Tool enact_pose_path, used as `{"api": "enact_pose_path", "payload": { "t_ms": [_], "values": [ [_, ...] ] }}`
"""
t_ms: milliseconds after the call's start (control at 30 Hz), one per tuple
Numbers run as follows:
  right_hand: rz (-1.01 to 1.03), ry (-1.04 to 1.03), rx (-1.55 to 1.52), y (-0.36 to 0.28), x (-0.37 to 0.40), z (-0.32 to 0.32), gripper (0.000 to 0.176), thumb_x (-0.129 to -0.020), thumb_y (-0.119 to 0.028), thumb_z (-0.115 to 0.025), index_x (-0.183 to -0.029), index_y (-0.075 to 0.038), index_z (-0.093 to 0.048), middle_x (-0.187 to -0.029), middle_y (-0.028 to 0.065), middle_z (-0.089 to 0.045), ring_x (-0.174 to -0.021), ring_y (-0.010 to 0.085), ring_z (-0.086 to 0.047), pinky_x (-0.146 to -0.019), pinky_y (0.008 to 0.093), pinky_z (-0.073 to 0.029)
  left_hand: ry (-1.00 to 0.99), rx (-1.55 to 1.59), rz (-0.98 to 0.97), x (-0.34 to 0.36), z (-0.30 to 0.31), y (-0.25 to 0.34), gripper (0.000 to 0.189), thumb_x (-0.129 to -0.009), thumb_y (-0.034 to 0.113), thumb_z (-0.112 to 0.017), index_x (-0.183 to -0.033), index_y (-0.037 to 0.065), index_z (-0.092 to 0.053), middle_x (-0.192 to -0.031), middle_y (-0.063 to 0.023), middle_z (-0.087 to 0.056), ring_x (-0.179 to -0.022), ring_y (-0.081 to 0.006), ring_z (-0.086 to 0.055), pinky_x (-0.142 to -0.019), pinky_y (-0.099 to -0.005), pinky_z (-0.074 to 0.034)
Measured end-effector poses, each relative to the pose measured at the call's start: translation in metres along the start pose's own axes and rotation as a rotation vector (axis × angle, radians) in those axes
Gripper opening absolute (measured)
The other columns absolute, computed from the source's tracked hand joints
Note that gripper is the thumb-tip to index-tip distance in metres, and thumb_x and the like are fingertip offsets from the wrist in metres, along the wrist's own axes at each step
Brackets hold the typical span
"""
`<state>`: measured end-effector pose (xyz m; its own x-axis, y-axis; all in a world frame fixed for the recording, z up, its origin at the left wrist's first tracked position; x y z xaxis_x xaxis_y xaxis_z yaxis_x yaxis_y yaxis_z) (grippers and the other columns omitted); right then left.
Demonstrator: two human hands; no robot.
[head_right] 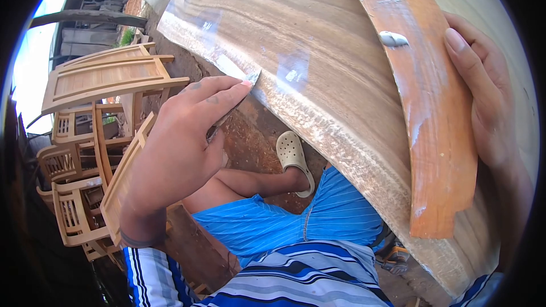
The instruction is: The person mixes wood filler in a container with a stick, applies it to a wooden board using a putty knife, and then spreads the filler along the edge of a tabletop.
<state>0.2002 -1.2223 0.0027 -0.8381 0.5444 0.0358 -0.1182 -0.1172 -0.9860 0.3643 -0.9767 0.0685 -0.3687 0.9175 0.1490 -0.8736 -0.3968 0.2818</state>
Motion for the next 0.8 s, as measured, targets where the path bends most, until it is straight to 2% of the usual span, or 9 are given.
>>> {"api": "enact_pose_path", "payload": {
  "t_ms": [267,367,400,467,500,533,600,700,800],
  "values": [
    [-0.015,0.103,-0.069,0.008,0.000,-0.001,0.045,-0.101,-0.025,-0.046,-0.132,0.006,-0.045,-0.109,0.0106,-0.063,-0.094,0.0091,-0.061,-0.084,0.0227,-0.047,0.003,-0.022,-0.087,0.009,-0.013,0.018,0.056,-0.068,-0.013,-0.055,-0.123,0.000,-0.058,-0.119,-0.0200,-0.058,-0.107,-0.0372,-0.056,-0.090,-0.0442,-0.048],
    [0.012,-0.009,-0.123,0.005,-0.003,-0.004,0.043,-0.101,-0.025,-0.045,-0.131,0.007,-0.046,-0.107,0.0094,-0.063,-0.093,0.0084,-0.060,-0.083,0.0219,-0.047,-0.078,0.142,-0.087,0.018,-0.007,0.030,0.055,-0.070,-0.015,-0.052,-0.122,0.000,-0.059,-0.117,-0.0193,-0.060,-0.106,-0.0367,-0.059,-0.090,-0.0429,-0.048],
    [0.029,-0.081,-0.134,0.002,-0.005,-0.004,0.043,-0.101,-0.025,-0.045,-0.131,0.007,-0.047,-0.106,0.0090,-0.064,-0.093,0.0081,-0.060,-0.082,0.0216,-0.047,-0.023,0.182,-0.070,0.025,-0.002,0.032,0.054,-0.070,-0.015,-0.051,-0.122,0.000,-0.060,-0.117,-0.0196,-0.061,-0.106,-0.0363,-0.060,-0.090,-0.0416,-0.049],
    [0.044,-0.076,-0.124,0.000,-0.004,-0.004,0.043,-0.101,-0.025,-0.044,-0.130,0.007,-0.048,-0.105,0.0085,-0.064,-0.092,0.0077,-0.060,-0.082,0.0213,-0.046,0.079,0.268,-0.036,0.038,0.008,0.031,0.054,-0.071,-0.017,-0.049,-0.121,-0.001,-0.061,-0.115,-0.0202,-0.063,-0.106,-0.0356,-0.062,-0.090,-0.0392,-0.049],
    [0.050,-0.073,-0.120,-0.001,-0.004,-0.004,0.043,-0.101,-0.025,-0.044,-0.130,0.007,-0.048,-0.105,0.0082,-0.064,-0.092,0.0074,-0.060,-0.081,0.0212,-0.046,0.125,0.344,-0.047,0.047,0.013,0.018,0.058,-0.072,-0.014,-0.052,-0.128,0.001,-0.056,-0.121,-0.0246,-0.059,-0.108,-0.0354,-0.061,-0.089,-0.0408,-0.051],
    [0.032,-0.104,-0.100,-0.002,-0.004,-0.002,0.045,-0.101,-0.027,-0.044,-0.131,0.007,-0.047,-0.109,0.0095,-0.062,-0.097,0.0088,-0.058,-0.086,0.0223,-0.044,0.211,0.436,0.084,0.056,0.016,0.010,0.056,-0.075,-0.014,-0.051,-0.129,-0.002,-0.055,-0.119,-0.0218,-0.062,-0.106,-0.0300,-0.064,-0.091,-0.0360,-0.050],
    [-0.006,-0.168,-0.060,-0.002,-0.005,0.002,0.050,-0.101,-0.031,-0.045,-0.133,0.006,-0.046,-0.119,0.0120,-0.059,-0.109,0.0114,-0.055,-0.096,0.0247,-0.040,0.407,0.731,0.240,0.074,0.003,-0.022,0.054,-0.076,-0.014,-0.051,-0.130,-0.007,-0.053,-0.119,-0.0195,-0.062,-0.106,-0.0248,-0.064,-0.092,-0.0334,-0.050],
    [0.028,-0.099,-0.072,-0.002,-0.004,-0.001,0.045,-0.101,-0.027,-0.044,-0.131,0.007,-0.047,-0.107,0.0089,-0.063,-0.095,0.0081,-0.059,-0.083,0.0220,-0.045,0.714,1.296,0.423,0.085,-0.024,-0.057,0.052,-0.077,-0.013,-0.052,-0.129,-0.011,-0.050,-0.117,-0.0194,-0.062,-0.105,-0.0237,-0.064,-0.093,-0.0344,-0.051],
    [0.032,-0.078,-0.080,-0.002,-0.006,-0.003,0.045,-0.102,-0.027,-0.043,-0.131,0.007,-0.048,-0.106,0.0082,-0.064,-0.091,0.0073,-0.059,-0.081,0.0223,-0.047,0.818,1.614,0.393,0.087,-0.048,-0.075,0.054,-0.079,-0.012,-0.053,-0.132,-0.011,-0.047,-0.116,-0.0198,-0.062,-0.106,-0.0245,-0.063,-0.095,-0.0359,-0.051]
  ]
}}
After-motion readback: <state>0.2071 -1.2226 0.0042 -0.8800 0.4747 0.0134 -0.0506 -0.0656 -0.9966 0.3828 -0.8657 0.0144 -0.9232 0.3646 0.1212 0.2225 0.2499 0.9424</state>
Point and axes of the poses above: each hand's wrist, its own x-axis away from the middle knuckle, its own z-axis out of the back of the hand, y = z × x, the point moved 3 cm from there along -x, towards the middle knuckle
